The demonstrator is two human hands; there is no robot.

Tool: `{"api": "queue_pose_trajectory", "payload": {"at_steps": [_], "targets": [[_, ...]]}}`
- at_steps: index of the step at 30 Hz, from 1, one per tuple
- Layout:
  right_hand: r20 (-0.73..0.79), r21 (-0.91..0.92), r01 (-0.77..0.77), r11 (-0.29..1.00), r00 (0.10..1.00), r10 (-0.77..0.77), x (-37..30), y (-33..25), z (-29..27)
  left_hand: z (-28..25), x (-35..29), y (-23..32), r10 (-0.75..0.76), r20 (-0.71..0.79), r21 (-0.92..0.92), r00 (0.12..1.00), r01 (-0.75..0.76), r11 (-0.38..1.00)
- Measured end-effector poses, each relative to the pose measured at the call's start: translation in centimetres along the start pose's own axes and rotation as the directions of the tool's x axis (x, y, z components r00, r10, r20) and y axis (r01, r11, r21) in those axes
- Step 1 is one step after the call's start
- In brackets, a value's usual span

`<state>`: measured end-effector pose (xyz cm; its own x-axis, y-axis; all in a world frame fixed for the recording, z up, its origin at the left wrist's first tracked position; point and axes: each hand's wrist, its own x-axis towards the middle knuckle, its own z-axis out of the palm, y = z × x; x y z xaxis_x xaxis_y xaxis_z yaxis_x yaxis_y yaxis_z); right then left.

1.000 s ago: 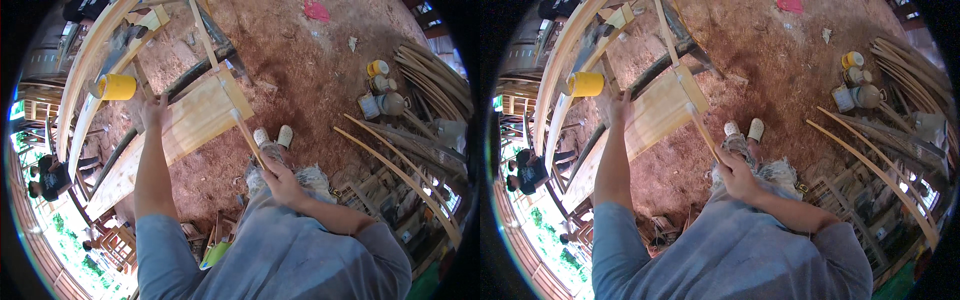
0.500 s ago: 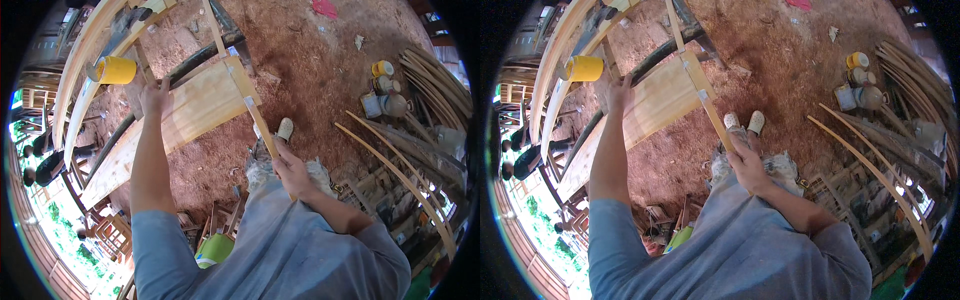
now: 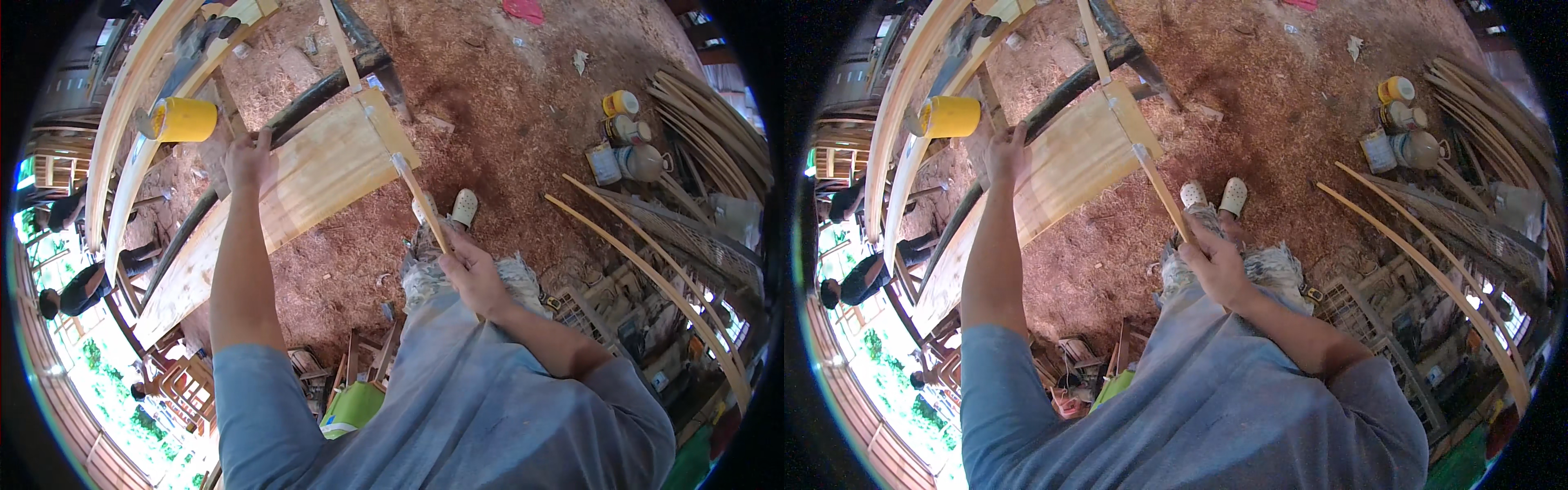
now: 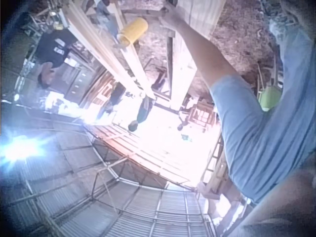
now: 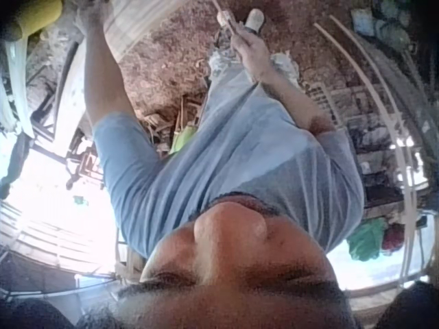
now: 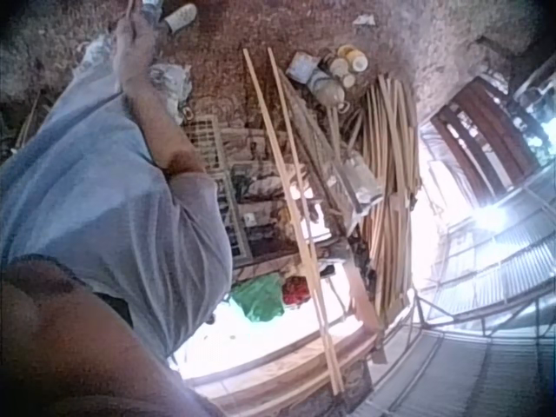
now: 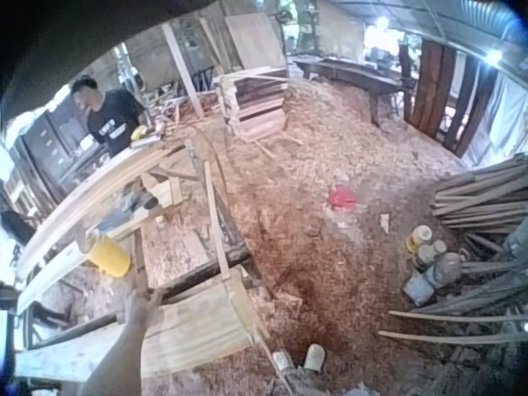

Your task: The person applies adhesive to a wooden strip and then fastens it to a larger wooden frame using a pneumatic nail gun and a saw.

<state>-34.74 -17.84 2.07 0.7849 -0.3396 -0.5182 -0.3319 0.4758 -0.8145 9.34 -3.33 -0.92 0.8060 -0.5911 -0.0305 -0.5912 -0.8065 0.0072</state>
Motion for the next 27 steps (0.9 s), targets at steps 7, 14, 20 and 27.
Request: {"api": "queue_pose_trajectory", "payload": {"at_steps": [7,14,20,27], "targets": [[0.031,0.096,-0.136,0.986,0.991,0.134,0.8,0.0,-0.3,-0.2,-0.1,0.0,-0.013,-0.014,-0.053,1.000,0.013,0.998],[0.097,0.249,-0.262,0.933,0.965,0.245,0.6,-1.3,0.1,-0.6,-0.1,1.1,-0.135,0.036,-0.093,0.990,0.137,0.986],[0.044,0.260,-0.202,0.944,0.979,0.197,0.8,-2.1,-0.8,0.1,0.0,0.2,0.093,0.030,0.083,0.995,-0.095,0.992],[0.095,0.198,-0.214,0.957,0.975,0.199,1.8,-2.1,-0.3,-1.1,-0.1,1.6,-0.223,-0.017,-0.169,0.975,0.217,0.961]]}}
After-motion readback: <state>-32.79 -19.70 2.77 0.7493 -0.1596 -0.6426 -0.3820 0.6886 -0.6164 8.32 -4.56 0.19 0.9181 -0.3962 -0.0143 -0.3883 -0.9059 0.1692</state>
